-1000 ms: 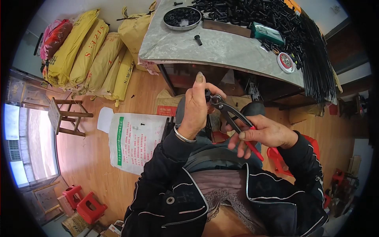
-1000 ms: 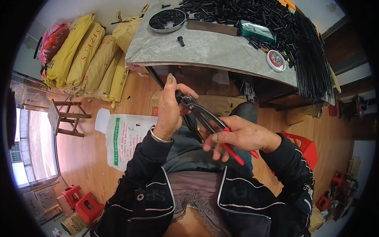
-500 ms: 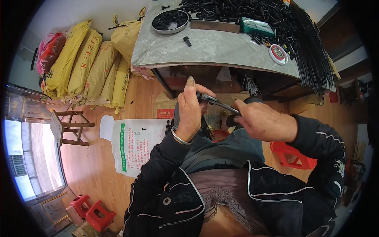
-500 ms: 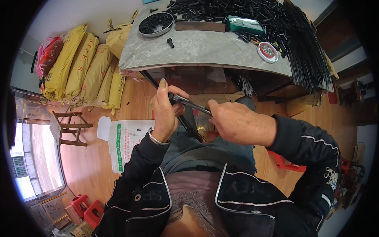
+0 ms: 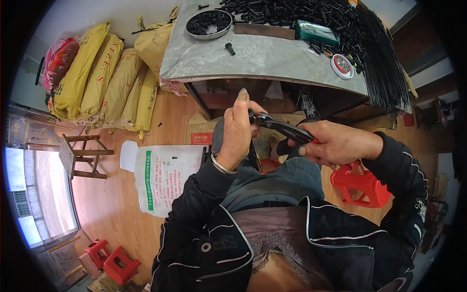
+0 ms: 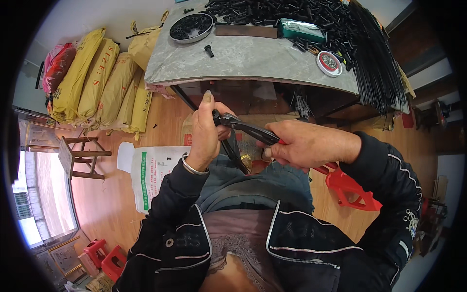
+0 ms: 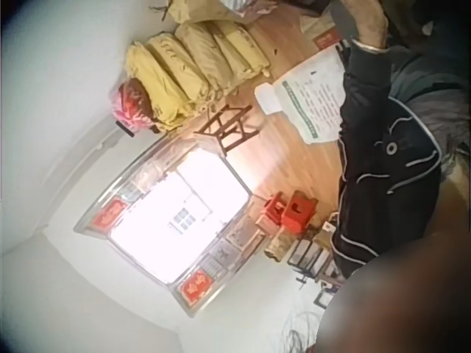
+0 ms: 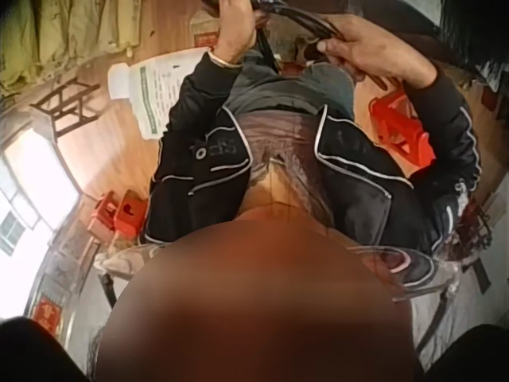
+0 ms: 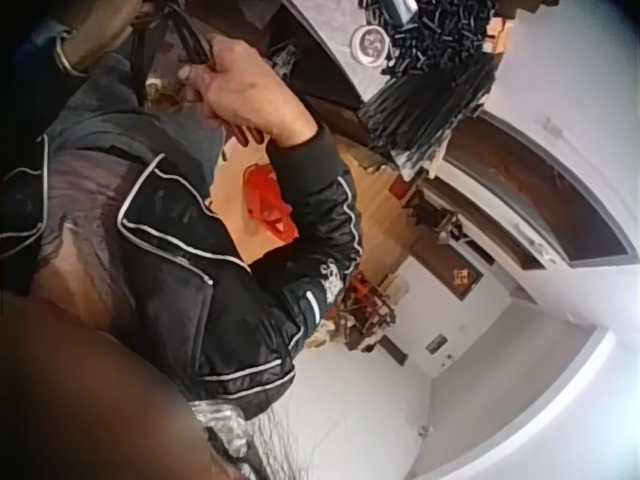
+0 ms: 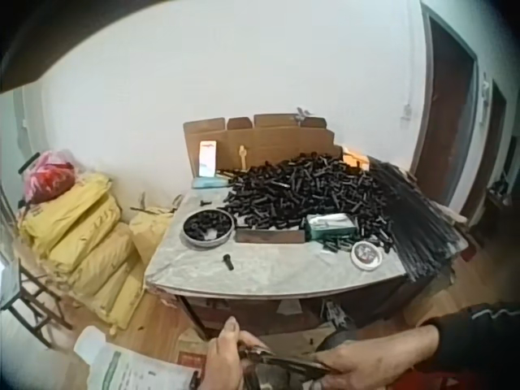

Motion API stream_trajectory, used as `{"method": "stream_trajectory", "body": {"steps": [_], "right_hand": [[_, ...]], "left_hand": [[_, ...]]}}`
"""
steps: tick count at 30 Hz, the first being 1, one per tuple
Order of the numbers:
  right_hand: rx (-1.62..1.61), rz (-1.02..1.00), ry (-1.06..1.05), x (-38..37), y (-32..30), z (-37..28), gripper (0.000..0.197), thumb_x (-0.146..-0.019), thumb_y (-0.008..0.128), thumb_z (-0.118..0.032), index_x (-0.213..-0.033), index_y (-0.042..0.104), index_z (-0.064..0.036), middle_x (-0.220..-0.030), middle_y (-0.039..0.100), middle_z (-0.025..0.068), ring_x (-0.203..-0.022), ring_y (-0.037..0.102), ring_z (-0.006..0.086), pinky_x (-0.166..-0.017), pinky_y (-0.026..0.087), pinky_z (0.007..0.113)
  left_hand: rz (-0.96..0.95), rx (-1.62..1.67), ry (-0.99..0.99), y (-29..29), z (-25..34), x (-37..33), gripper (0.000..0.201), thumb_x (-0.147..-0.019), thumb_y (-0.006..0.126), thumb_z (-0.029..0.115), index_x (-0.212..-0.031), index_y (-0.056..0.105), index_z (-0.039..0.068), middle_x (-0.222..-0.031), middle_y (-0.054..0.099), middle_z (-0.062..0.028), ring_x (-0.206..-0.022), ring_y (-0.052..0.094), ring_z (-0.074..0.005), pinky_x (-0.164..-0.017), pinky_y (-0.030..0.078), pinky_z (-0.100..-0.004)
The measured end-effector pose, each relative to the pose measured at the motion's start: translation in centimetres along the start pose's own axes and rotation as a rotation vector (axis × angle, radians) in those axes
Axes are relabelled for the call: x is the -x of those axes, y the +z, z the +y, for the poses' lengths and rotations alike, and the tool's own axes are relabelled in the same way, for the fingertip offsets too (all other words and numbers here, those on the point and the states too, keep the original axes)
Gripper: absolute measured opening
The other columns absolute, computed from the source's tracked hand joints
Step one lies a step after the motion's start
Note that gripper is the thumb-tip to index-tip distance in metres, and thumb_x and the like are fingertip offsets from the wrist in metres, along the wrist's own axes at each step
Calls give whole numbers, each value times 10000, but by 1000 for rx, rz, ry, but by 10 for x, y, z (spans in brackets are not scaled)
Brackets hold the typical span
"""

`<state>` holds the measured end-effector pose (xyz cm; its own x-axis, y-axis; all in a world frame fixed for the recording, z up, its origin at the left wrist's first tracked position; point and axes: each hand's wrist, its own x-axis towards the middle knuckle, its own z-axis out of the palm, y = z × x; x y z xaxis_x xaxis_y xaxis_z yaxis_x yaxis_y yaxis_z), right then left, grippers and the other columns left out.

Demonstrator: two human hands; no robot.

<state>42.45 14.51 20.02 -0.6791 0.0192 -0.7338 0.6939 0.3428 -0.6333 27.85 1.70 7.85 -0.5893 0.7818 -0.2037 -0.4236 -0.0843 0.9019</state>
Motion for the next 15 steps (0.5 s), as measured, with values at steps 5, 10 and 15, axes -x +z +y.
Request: {"method": "stream_trajectory", "body": {"steps": [5,10,15], "right_hand": [[293,141,-189,-11,8,13,185,-913,541,-135,-1014,494,13,-726,601,186,-631,603,328,-601,483,413],[631,366,-282,-35,18,27,315,-861,561,-59,-1147,446,6,-798,605,271,-760,587,460,-636,465,493],[738,785,-358,-107,-20,35,336,-840,630,-100,-1135,502,-4,-870,632,277,-805,611,458,-662,486,502]], "left_hand": [[51,-158,97,2,-5,4,654,-1001,310,467,-676,624,-5,-533,490,-2,-473,388,-58,-462,293,-222],[140,-147,148,2,-4,-3,640,-1009,308,442,-685,635,-2,-556,507,6,-499,406,-59,-473,302,-220],[322,-418,447,-55,10,-26,316,-1003,408,308,-887,529,40,-521,473,-31,-458,444,-171,-459,339,-319]]}}
